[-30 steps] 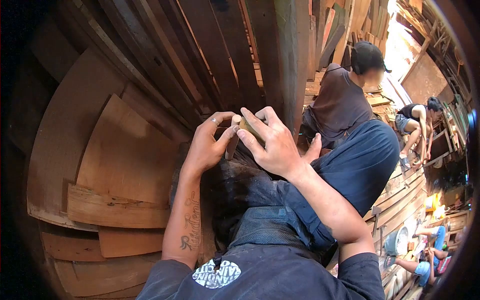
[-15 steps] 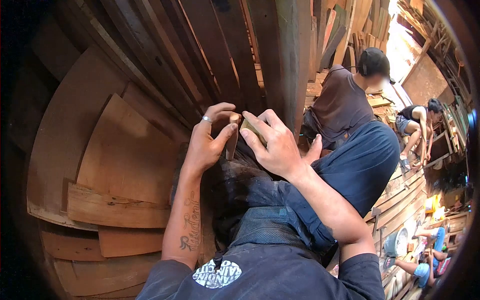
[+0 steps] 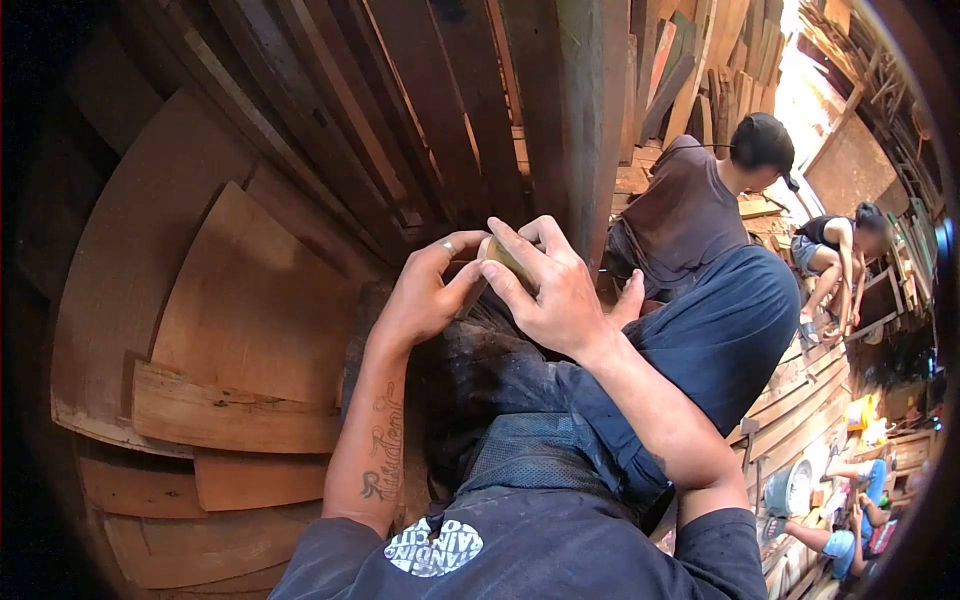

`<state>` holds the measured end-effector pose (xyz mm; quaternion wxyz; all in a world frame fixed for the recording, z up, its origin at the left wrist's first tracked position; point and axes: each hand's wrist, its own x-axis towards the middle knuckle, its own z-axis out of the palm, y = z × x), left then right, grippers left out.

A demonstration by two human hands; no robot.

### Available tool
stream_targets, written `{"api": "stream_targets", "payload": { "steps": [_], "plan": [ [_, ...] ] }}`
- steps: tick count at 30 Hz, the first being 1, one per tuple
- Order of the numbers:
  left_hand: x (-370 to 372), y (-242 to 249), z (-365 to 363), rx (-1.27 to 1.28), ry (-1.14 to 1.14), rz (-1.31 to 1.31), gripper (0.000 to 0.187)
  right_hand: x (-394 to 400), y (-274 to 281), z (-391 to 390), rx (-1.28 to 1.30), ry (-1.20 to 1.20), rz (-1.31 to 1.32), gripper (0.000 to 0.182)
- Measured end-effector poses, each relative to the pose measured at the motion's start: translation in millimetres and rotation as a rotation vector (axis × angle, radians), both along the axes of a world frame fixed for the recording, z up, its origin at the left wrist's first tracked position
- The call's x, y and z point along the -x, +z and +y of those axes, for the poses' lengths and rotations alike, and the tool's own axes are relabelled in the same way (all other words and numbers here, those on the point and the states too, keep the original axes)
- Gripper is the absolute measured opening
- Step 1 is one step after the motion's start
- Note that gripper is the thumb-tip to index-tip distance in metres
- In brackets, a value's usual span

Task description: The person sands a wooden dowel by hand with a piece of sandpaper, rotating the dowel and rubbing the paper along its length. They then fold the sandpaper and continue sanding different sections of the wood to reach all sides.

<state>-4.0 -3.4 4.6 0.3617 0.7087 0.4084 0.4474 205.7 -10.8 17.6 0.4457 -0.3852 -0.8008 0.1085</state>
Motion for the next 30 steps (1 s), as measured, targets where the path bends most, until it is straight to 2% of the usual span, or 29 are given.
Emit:
{"api": "stream_targets", "payload": {
  "steps": [3,6,9,14,18,19,22,26,30],
  "plan": [
    [-2,-4,2,-0.049,-0.039,0.036,0.034,2,-2,1,0.009,-0.001,0.008,0.052],
    [-5,4,-4,0.074,-0.052,0.040,0.032,0,-1,5,-0.003,0.038,0.020,0.051],
    [-8,8,-5,0.139,-0.040,0.011,0.032,-2,-7,18,0.021,-0.043,0.037,0.049],
    [-5,0,-2,0.071,-0.047,-0.041,0.030,1,-2,6,-0.085,0.100,0.050,0.045],
    [-4,-4,-1,0.052,-0.034,-0.029,0.029,-11,-11,25,0.003,-0.082,0.066,0.041],
    [-4,-5,0,0.024,-0.029,-0.022,0.029,-10,-6,23,-0.025,-0.042,0.095,0.041],
    [-5,-2,0,0.143,-0.032,-0.074,0.029,-1,12,3,-0.058,0.101,0.120,0.040],
    [-4,5,-5,0.125,-0.015,-0.019,0.030,-8,-21,24,0.017,-0.058,0.053,0.040],
    [-6,3,-1,0.119,-0.033,-0.061,0.029,-2,3,14,-0.090,0.045,0.144,0.040]
  ]
}}
